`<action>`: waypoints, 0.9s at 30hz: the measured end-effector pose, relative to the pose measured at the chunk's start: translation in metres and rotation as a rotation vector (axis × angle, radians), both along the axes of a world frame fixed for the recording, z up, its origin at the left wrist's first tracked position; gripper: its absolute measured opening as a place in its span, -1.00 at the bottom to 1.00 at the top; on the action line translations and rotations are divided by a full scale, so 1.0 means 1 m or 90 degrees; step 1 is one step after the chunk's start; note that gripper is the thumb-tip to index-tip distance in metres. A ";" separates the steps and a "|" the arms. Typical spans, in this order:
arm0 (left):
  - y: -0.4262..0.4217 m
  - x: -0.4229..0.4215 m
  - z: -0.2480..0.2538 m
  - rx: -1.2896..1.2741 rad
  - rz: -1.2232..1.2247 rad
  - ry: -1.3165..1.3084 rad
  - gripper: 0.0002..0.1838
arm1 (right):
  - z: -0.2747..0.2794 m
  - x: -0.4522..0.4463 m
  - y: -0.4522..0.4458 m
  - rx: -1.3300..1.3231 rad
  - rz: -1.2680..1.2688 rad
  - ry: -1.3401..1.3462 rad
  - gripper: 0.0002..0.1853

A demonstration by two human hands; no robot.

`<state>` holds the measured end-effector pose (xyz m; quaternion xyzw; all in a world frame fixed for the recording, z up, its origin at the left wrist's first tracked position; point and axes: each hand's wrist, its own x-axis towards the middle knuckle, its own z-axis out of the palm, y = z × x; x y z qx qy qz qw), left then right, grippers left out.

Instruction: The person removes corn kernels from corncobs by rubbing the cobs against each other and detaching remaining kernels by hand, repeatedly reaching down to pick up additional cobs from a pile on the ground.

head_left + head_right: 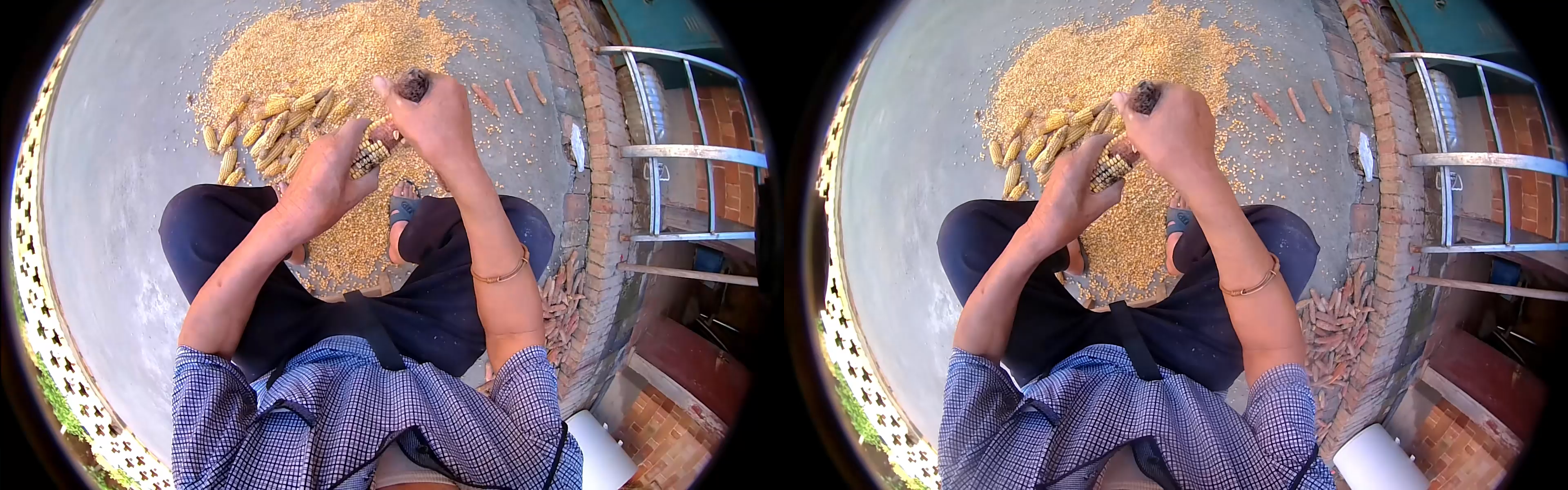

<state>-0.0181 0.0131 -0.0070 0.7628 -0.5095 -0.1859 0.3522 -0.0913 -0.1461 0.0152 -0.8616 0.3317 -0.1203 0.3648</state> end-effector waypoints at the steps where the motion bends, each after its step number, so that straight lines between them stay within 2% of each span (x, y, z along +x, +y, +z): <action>1: 0.001 0.002 -0.002 -0.026 0.028 0.101 -0.46 | -0.002 -0.002 -0.007 0.127 -0.032 -0.119 -0.68; 3: 0.000 0.006 0.003 -0.081 0.089 0.300 -0.52 | -0.004 -0.008 -0.019 0.383 -0.089 -0.358 -0.64; 4: 0.001 0.009 0.018 0.001 0.094 0.679 -0.59 | 0.000 -0.013 -0.022 0.469 -0.091 -0.429 -0.59; 7: 0.001 0.010 0.030 -0.083 0.054 0.867 -0.63 | 0.010 -0.016 -0.015 0.413 -0.046 -0.457 -0.62; 8: 0.001 0.007 0.031 -0.106 0.071 0.877 -0.62 | 0.011 -0.018 -0.011 0.321 -0.020 -0.395 -0.68; 11: 0.000 0.009 0.024 -0.109 0.099 0.885 -0.63 | 0.007 -0.013 0.004 0.106 0.126 -0.419 -0.73; 15: 0.004 0.013 0.020 -0.015 0.003 0.819 -0.62 | 0.003 -0.009 0.011 -0.172 0.241 -0.358 -0.74; 17: 0.006 0.013 0.021 -0.010 -0.013 0.778 -0.60 | 0.003 -0.009 0.017 -0.191 0.172 -0.323 -0.71; 18: 0.006 0.014 0.026 0.044 -0.017 0.728 -0.57 | 0.006 -0.009 0.019 -0.205 0.138 -0.290 -0.69; 19: 0.005 0.013 0.024 0.023 -0.027 0.629 -0.53 | 0.009 -0.010 0.021 -0.217 0.104 -0.256 -0.66; 22: -0.001 0.007 -0.006 -0.071 -0.077 0.357 -0.42 | 0.019 -0.008 0.022 -0.079 0.002 -0.075 -0.62; 23: -0.004 0.007 -0.020 -0.127 -0.096 0.272 -0.39 | 0.014 -0.008 0.019 -0.053 -0.001 -0.094 -0.61; 25: -0.001 -0.002 0.009 0.019 -0.034 0.432 -0.40 | -0.001 -0.007 0.011 0.000 -0.009 -0.134 -0.59; 27: -0.001 -0.001 0.012 0.020 -0.022 0.631 -0.42 | 0.001 -0.011 -0.002 0.187 -0.025 -0.132 -0.57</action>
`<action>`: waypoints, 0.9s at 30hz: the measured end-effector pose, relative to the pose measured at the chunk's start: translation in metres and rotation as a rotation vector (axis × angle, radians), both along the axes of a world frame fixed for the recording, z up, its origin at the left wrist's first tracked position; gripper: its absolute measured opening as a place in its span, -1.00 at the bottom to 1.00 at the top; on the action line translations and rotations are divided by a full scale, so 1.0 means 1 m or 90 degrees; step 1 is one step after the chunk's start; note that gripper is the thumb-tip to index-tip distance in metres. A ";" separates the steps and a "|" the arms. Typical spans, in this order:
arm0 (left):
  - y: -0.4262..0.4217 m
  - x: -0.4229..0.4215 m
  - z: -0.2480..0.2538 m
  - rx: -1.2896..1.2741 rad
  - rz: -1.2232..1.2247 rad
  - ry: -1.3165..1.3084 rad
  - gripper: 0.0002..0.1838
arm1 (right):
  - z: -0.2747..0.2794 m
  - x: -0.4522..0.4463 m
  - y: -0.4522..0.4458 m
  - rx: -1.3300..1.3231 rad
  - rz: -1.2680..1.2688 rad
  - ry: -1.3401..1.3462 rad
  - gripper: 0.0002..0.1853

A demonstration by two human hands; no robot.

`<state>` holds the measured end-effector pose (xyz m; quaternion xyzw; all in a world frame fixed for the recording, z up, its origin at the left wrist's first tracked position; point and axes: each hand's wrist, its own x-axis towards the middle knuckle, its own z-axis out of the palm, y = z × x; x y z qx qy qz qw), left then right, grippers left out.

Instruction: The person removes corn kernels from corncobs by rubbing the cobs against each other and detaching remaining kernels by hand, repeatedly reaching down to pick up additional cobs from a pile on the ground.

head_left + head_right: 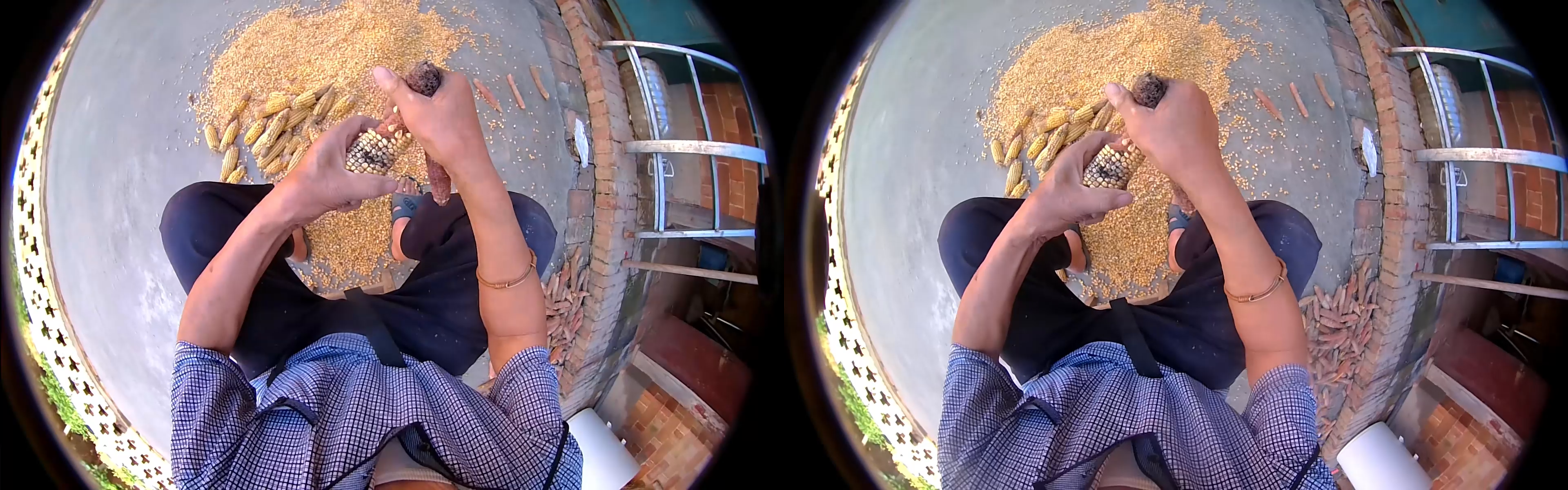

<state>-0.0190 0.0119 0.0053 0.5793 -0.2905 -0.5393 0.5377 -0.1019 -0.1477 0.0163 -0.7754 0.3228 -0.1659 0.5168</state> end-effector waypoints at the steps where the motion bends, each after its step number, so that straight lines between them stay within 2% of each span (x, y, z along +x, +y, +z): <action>1: 0.000 0.001 0.001 0.006 0.008 0.100 -0.43 | 0.002 -0.003 -0.006 0.094 0.004 -0.001 -0.55; 4: -0.004 0.005 0.007 0.008 0.049 0.237 -0.49 | 0.019 -0.011 -0.005 0.165 0.020 -0.143 -0.62; 6: -0.005 0.007 0.009 0.017 0.065 0.215 -0.51 | 0.014 -0.010 -0.005 -0.002 0.060 -0.202 -0.67; 7: -0.005 0.007 0.009 0.023 0.069 0.206 -0.52 | 0.001 -0.002 -0.005 -0.166 0.082 -0.293 -0.65; 9: -0.003 0.009 0.006 0.020 0.065 0.202 -0.56 | -0.002 0.001 0.003 -0.345 0.127 -0.350 -0.65; 11: 0.001 0.014 0.001 0.004 0.044 0.210 -0.60 | 0.011 -0.007 0.013 -0.413 0.209 -0.159 -0.65; 12: 0.000 0.010 -0.005 -0.057 0.064 0.056 -0.61 | 0.014 -0.008 0.016 -0.445 0.248 -0.062 -0.66; 13: -0.003 0.002 -0.013 -0.118 0.082 -0.099 -0.62 | 0.007 -0.006 0.018 -0.457 0.201 -0.093 -0.65; 14: -0.003 -0.003 -0.017 -0.181 0.100 -0.253 -0.62 | 0.007 -0.003 0.023 -0.434 0.143 -0.026 -0.65; 15: -0.003 0.000 0.004 -0.014 -0.041 -0.303 -0.60 | 0.008 0.001 0.029 -0.414 0.086 0.040 -0.65; 16: -0.003 0.000 0.000 -0.033 -0.024 -0.303 -0.59 | 0.008 0.003 0.035 -0.390 0.030 0.107 -0.65; 17: -0.003 -0.001 -0.007 -0.049 -0.009 -0.301 -0.58 | -0.001 0.006 0.034 -0.418 0.004 0.060 -0.60; 18: -0.003 -0.001 -0.012 -0.066 0.001 -0.302 -0.58 | -0.002 0.006 0.029 -0.264 -0.007 0.010 -0.59; 19: -0.003 -0.001 -0.013 -0.017 0.022 -0.258 -0.52 | -0.002 0.006 0.021 -0.110 -0.015 -0.043 -0.57; 20: -0.002 0.001 -0.010 0.016 0.044 -0.109 -0.49 | 0.001 0.006 0.013 0.041 -0.018 -0.098 -0.56; 22: 0.000 0.005 0.006 0.077 0.088 0.188 -0.43 | 0.003 -0.001 -0.004 0.186 -0.042 -0.254 -0.55; 24: 0.001 0.006 0.014 0.008 0.085 0.264 -0.42 | 0.007 -0.006 -0.011 0.321 -0.058 -0.347 -0.57; 27: 0.000 0.009 0.018 -0.033 0.062 0.299 -0.45 | 0.014 -0.010 -0.003 0.260 0.063 -0.290 -0.56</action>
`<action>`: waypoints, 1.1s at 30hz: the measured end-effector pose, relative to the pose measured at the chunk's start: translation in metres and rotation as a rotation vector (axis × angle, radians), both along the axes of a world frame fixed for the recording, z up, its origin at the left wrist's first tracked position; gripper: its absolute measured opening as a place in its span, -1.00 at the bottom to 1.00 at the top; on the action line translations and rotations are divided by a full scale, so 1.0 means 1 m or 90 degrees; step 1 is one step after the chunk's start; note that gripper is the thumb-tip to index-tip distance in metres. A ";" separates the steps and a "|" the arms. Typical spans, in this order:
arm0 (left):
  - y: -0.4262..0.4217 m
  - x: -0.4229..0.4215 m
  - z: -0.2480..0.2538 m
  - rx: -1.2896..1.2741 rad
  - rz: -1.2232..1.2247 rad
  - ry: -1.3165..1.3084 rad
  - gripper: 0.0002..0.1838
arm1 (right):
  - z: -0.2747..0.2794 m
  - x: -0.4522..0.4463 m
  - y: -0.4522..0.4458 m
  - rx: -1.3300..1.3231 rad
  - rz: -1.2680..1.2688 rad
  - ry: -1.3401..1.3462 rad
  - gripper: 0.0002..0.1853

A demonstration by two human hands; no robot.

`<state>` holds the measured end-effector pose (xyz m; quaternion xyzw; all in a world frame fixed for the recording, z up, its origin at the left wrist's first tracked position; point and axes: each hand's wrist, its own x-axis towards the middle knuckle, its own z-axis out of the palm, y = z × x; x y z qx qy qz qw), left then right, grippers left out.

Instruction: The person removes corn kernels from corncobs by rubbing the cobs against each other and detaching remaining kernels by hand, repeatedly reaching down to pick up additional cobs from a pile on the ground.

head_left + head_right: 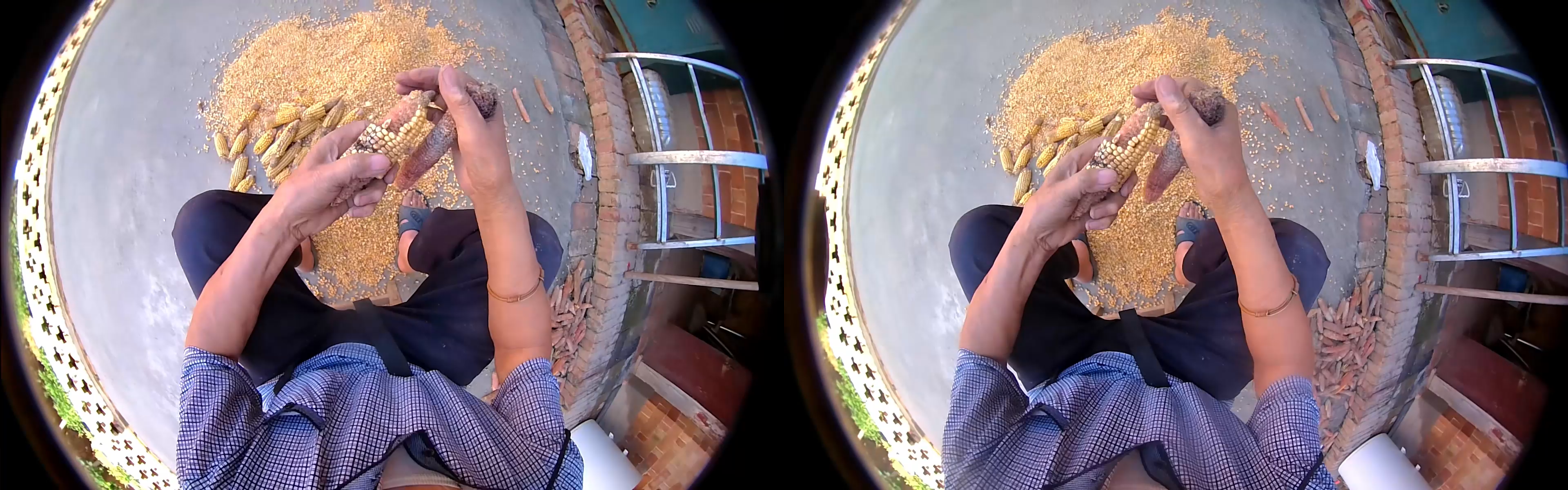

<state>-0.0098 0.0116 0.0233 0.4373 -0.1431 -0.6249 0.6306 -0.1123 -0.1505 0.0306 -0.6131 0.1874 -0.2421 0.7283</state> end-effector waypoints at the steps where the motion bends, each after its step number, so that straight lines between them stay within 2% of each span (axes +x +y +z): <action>1: 0.000 0.000 -0.001 -0.007 -0.002 0.005 -0.47 | -0.001 0.000 0.004 -0.034 0.041 0.010 -0.56; 3: -0.001 -0.002 -0.006 -0.020 -0.005 0.021 -0.49 | -0.003 0.004 0.013 -0.059 0.029 0.000 -0.62; 6: -0.001 0.000 -0.010 0.001 -0.053 -0.084 -0.50 | -0.005 0.008 0.015 -0.015 -0.029 0.005 -0.67; 9: -0.004 -0.007 -0.015 0.012 -0.032 -0.420 -0.43 | -0.016 0.010 0.008 -0.018 -0.043 0.102 -0.66; 10: -0.004 -0.011 -0.024 -0.024 0.021 -0.556 -0.35 | -0.020 0.009 0.008 -0.019 -0.045 0.095 -0.66; 13: -0.001 -0.009 -0.012 0.082 -0.028 -0.403 -0.34 | -0.015 0.009 0.013 -0.015 -0.036 0.113 -0.66; 14: -0.001 -0.008 -0.015 0.072 -0.008 -0.443 -0.35 | -0.003 0.002 0.011 -0.011 -0.027 0.143 -0.67; 17: 0.000 -0.003 -0.011 0.121 -0.039 -0.529 -0.46 | -0.011 0.008 0.012 -0.385 -0.038 0.021 -0.71; 19: -0.003 -0.003 -0.040 -0.016 0.035 -0.530 -0.55 | -0.012 0.008 0.015 -0.691 0.009 0.043 -0.71; 20: -0.003 -0.004 -0.053 -0.085 0.068 -0.527 -0.59 | -0.012 0.007 0.018 -0.678 -0.017 0.078 -0.70; 24: -0.001 -0.009 -0.015 0.039 -0.043 -0.697 -0.63 | -0.013 0.016 0.037 -0.646 -0.114 0.208 -0.64; 26: -0.002 -0.010 -0.030 0.036 -0.027 -0.729 -0.63 | -0.022 0.022 0.037 -0.657 -0.167 0.258 -0.61; 28: -0.005 -0.010 -0.032 -0.017 0.006 -0.728 -0.58 | -0.024 0.021 0.025 -0.439 -0.155 0.282 -0.58; 29: -0.004 -0.010 -0.029 0.038 -0.012 -0.636 -0.55 | -0.024 0.021 0.017 -0.332 -0.144 0.286 -0.56; 30: -0.003 -0.011 -0.016 0.090 -0.028 -0.543 -0.52 | -0.024 0.018 0.010 -0.023 -0.122 0.135 -0.52; 31: -0.003 -0.011 -0.008 0.140 -0.045 -0.450 -0.50 | -0.021 0.015 0.003 0.008 -0.122 0.081 -0.55; 32: 0.000 -0.007 -0.019 0.107 -0.042 -0.301 -0.42 | -0.018 0.010 -0.002 0.040 -0.124 0.028 -0.59; 33: 0.000 -0.005 -0.018 0.089 -0.034 -0.228 -0.42 | -0.015 0.007 -0.005 0.073 -0.125 -0.026 -0.62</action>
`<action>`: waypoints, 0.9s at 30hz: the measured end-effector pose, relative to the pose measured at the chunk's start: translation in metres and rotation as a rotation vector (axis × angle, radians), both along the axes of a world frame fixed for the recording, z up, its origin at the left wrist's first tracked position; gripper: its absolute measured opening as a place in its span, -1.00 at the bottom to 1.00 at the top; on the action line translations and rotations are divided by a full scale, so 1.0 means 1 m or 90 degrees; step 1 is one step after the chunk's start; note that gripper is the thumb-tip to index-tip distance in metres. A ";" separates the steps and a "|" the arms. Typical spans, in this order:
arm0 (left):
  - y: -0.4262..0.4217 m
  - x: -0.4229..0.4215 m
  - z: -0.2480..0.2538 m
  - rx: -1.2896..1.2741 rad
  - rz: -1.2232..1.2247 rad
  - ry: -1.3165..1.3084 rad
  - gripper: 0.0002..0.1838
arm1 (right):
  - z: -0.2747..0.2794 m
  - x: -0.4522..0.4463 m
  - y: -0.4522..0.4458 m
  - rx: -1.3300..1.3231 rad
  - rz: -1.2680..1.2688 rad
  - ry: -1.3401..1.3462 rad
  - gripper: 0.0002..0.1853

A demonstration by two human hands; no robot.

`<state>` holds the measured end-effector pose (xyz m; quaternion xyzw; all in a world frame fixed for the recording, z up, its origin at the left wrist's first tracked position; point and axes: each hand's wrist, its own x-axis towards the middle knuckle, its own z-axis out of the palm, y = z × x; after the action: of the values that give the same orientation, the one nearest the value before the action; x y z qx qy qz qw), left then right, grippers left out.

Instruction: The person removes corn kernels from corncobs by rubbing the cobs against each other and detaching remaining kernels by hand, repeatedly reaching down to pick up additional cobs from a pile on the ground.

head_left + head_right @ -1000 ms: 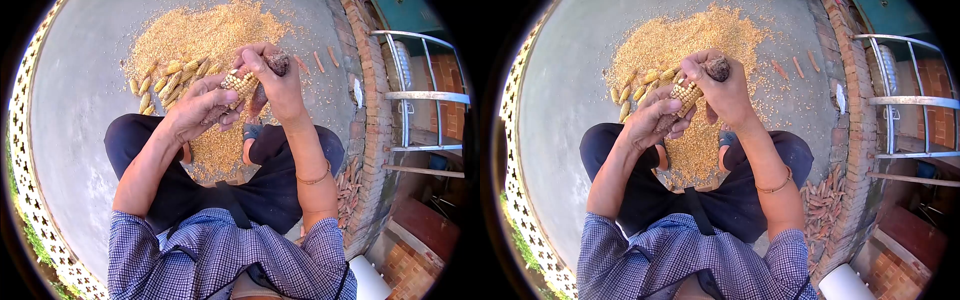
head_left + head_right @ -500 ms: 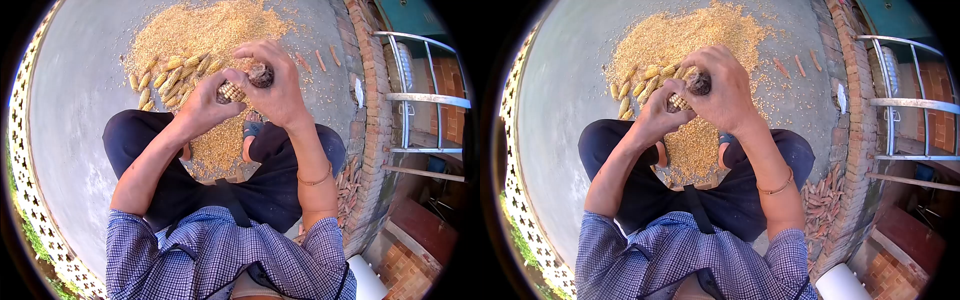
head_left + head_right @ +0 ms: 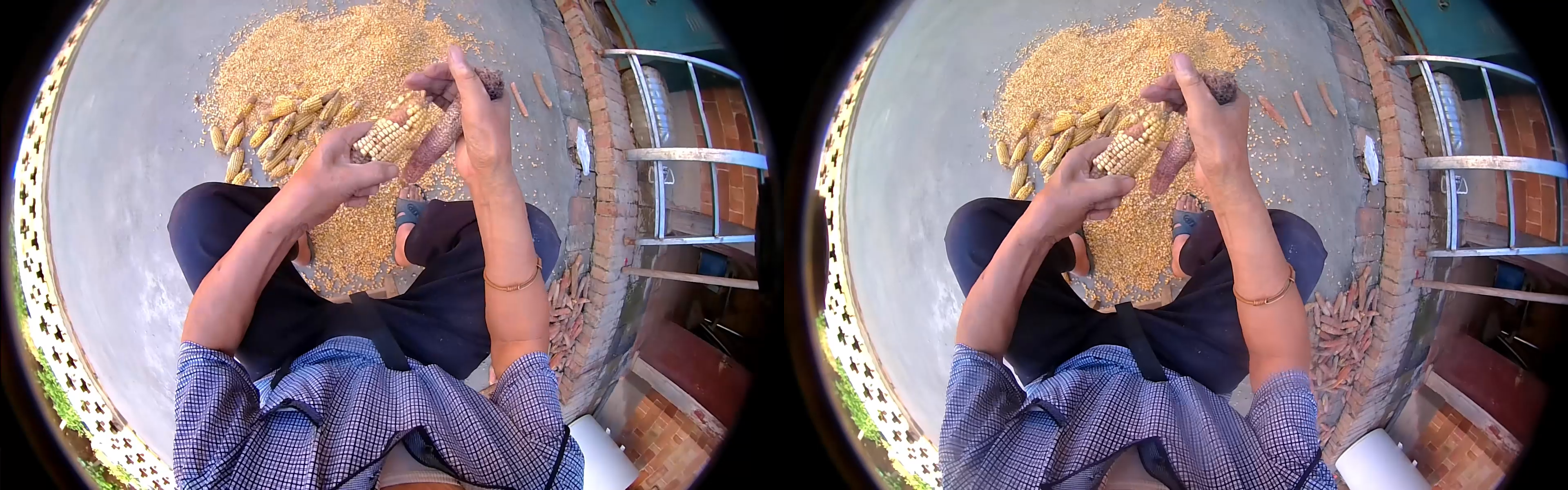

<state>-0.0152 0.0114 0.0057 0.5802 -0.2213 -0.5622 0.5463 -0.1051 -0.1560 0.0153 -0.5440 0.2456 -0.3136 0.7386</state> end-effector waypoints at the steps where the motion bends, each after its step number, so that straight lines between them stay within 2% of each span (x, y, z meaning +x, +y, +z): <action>1: -0.001 0.001 0.002 -0.018 0.010 0.073 -0.42 | 0.008 -0.004 0.002 -0.021 0.020 0.048 -0.71; 3: -0.001 0.003 0.007 -0.047 0.042 0.201 -0.45 | 0.005 -0.006 0.010 -0.217 0.046 0.032 -0.77; 5: -0.001 0.003 0.014 -0.010 0.036 0.190 -0.47 | -0.006 0.003 0.014 -0.552 0.023 -0.042 -0.80; 8: 0.002 0.003 0.012 -0.006 0.019 0.129 -0.51 | 0.002 -0.002 0.026 -0.737 0.085 0.165 -0.75; 9: 0.003 0.003 0.009 -0.017 0.014 0.100 -0.53 | 0.000 0.003 0.028 -0.724 0.016 0.138 -0.68; 12: -0.005 -0.004 -0.013 -0.100 -0.075 -0.518 -0.57 | 0.002 0.011 0.042 -0.675 -0.094 0.348 -0.61; 13: -0.005 -0.005 -0.010 -0.073 -0.061 -0.430 -0.58 | -0.009 0.013 0.038 -0.704 -0.118 0.309 -0.57; 16: -0.006 -0.007 -0.002 -0.081 -0.026 -0.436 -0.54 | -0.001 0.009 0.023 -0.389 0.012 0.314 -0.55; 17: -0.007 -0.006 0.007 0.039 -0.028 -0.278 -0.45 | -0.001 0.007 0.017 -0.205 0.012 0.183 -0.54; 20: -0.004 0.001 0.002 -0.026 0.023 0.133 -0.38 | 0.006 0.004 0.009 -0.068 -0.086 0.006 -0.56; 21: -0.005 0.003 0.001 -0.045 0.032 0.166 -0.36 | 0.007 -0.002 0.007 -0.125 -0.027 0.037 -0.65; 23: -0.006 0.002 0.008 -0.065 0.061 0.193 -0.40 | 0.003 -0.004 0.016 -0.270 0.022 0.038 -0.69; 25: -0.006 0.001 0.006 -0.073 0.068 0.205 -0.42 | -0.008 0.003 0.014 -0.672 0.015 0.006 -0.69; 27: -0.006 0.002 -0.004 -0.070 0.053 0.198 -0.41 | -0.006 0.001 0.023 -0.725 0.057 0.124 -0.68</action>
<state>-0.0131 0.0057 0.0019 0.4641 -0.1401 -0.6091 0.6277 -0.1044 -0.1334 0.0089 -0.8918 0.0817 -0.3135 0.3159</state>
